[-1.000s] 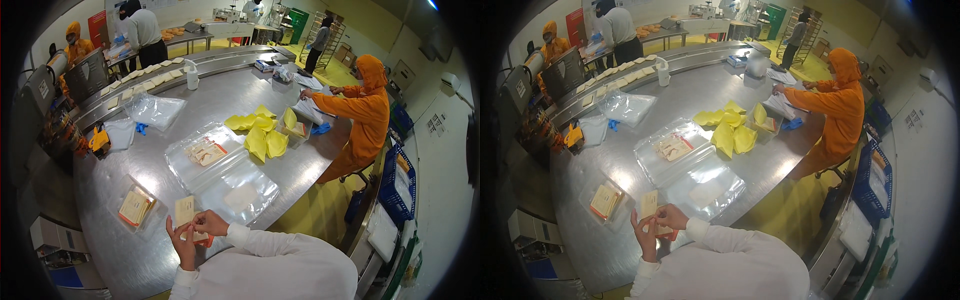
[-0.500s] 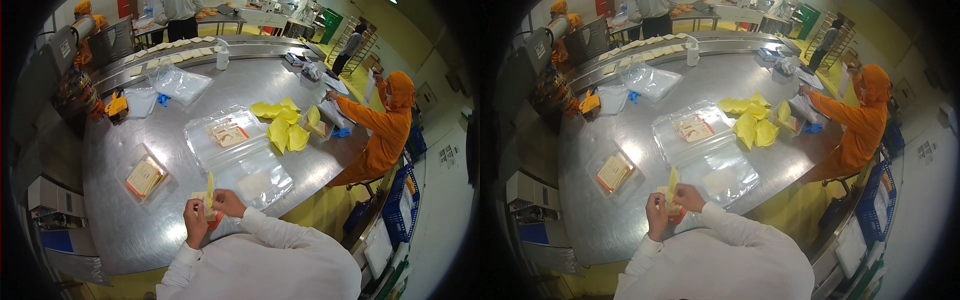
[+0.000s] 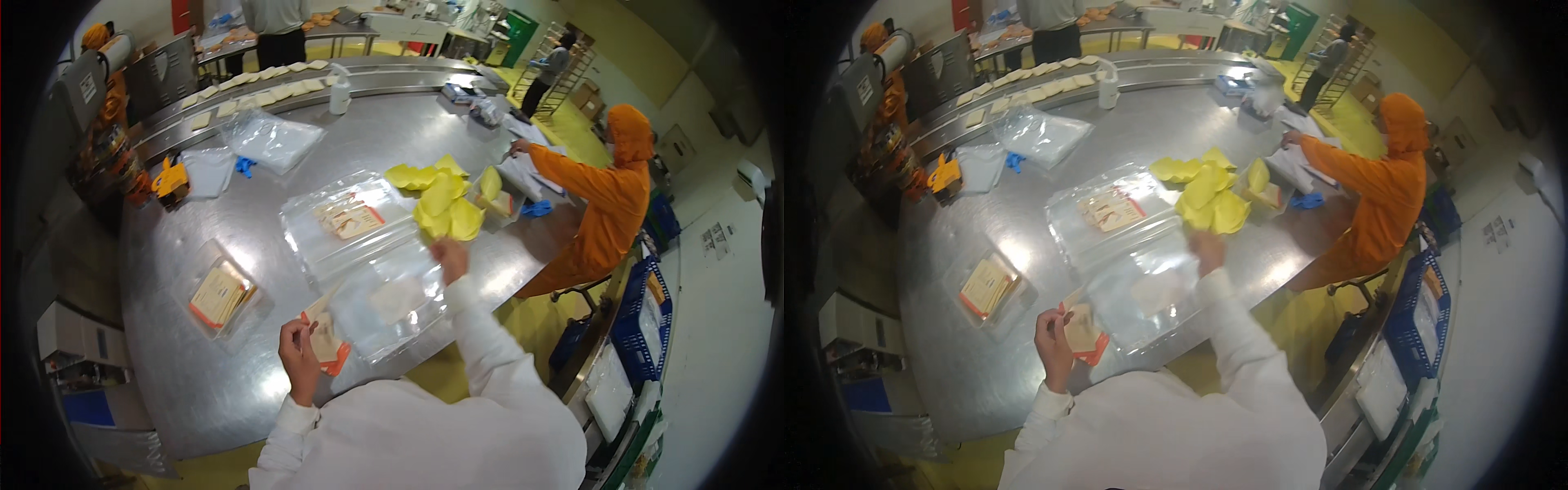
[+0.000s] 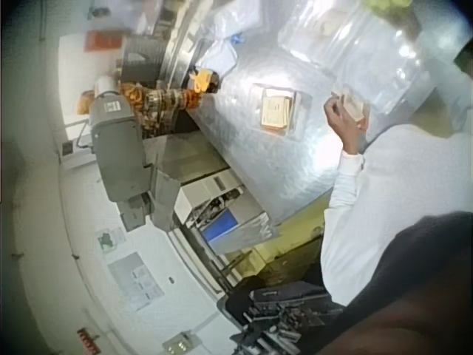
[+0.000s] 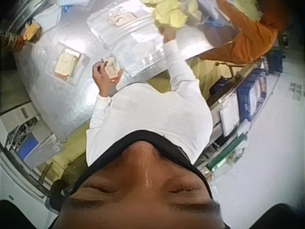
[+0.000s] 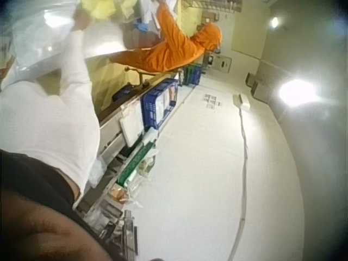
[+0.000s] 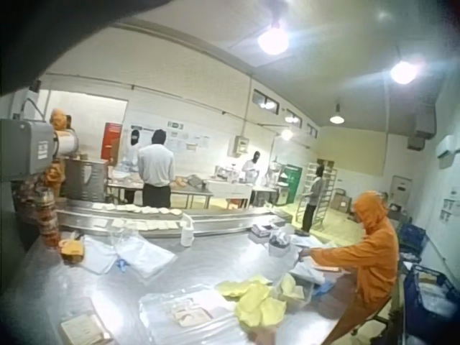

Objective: The person places small paper documents into clear plastic bags on a stainless steel table. They handle the documents and bags by hand, arranging them in a row while other workers in protective gear are visible in the background.

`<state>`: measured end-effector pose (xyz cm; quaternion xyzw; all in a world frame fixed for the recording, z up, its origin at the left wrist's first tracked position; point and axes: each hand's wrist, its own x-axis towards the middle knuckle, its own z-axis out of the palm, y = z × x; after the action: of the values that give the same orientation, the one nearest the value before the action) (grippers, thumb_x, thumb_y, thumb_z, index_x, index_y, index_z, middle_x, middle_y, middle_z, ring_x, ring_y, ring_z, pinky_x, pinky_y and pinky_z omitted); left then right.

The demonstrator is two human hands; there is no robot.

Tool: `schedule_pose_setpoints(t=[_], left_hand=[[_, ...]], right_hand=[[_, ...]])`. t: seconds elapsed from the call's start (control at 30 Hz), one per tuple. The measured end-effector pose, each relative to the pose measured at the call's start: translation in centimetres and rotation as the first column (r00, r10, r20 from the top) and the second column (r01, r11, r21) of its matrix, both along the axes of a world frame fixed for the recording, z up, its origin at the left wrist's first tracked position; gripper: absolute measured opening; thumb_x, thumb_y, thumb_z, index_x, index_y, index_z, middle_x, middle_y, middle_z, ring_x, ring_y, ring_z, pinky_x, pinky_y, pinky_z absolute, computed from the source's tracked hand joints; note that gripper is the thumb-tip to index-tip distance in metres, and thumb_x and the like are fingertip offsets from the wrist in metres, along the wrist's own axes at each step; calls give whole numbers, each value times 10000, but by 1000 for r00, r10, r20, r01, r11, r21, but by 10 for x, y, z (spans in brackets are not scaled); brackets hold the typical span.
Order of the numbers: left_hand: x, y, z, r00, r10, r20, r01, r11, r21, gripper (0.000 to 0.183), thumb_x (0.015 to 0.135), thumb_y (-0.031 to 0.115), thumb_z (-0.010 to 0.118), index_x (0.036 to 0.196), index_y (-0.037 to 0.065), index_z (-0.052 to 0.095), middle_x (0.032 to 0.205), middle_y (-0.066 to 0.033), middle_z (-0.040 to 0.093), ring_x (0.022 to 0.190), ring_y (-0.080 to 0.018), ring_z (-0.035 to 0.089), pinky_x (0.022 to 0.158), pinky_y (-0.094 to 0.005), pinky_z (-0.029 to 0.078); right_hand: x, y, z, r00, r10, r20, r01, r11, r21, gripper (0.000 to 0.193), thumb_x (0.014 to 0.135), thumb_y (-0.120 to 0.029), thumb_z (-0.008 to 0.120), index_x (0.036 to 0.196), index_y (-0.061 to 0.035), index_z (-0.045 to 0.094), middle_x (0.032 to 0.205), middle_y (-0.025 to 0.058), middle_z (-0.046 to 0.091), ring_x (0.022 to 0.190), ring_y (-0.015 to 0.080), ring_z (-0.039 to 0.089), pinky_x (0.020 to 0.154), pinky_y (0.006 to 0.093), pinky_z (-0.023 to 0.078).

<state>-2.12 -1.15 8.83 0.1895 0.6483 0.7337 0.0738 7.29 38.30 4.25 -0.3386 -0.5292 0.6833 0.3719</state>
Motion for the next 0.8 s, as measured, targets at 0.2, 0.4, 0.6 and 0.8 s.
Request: schedule_pose_setpoints(t=[0.2,0.4,0.6,0.8], left_hand=[[16,19,8,902,-208,-379,97,952,-290,65,932,-41,530,990,-12,537,1115,-169,594,1018,-324,619,841,-395,513],[26,38,9,798,-401,-450,212,885,-414,232,911,-13,576,1141,-20,555,1213,-194,576,1101,-378,585,931,-418,483],[34,61,9,859,-446,-251,293,830,-475,490,908,100,656,1353,3,476,1384,-206,502,1274,-404,495,1046,-422,427],[36,99,-38,838,-468,-281,196,739,-644,848,819,192,767,1500,23,290,1515,-195,365,1435,-363,302,1182,-442,266]], right_hand=[[18,-127,51,816,551,177,-470,809,-353,247,931,-283,659,1019,-54,686,839,51,677,698,120,619,693,261,503],[48,-105,30,812,552,191,-483,818,-312,183,881,-210,714,965,-48,696,855,29,674,731,109,613,696,261,501],[84,-57,15,896,146,419,-156,988,-10,182,869,-147,707,947,17,695,823,41,676,712,116,604,656,264,485],[93,-40,-21,881,162,445,-232,967,106,146,880,-86,691,954,38,698,840,46,692,740,107,604,687,258,477]])
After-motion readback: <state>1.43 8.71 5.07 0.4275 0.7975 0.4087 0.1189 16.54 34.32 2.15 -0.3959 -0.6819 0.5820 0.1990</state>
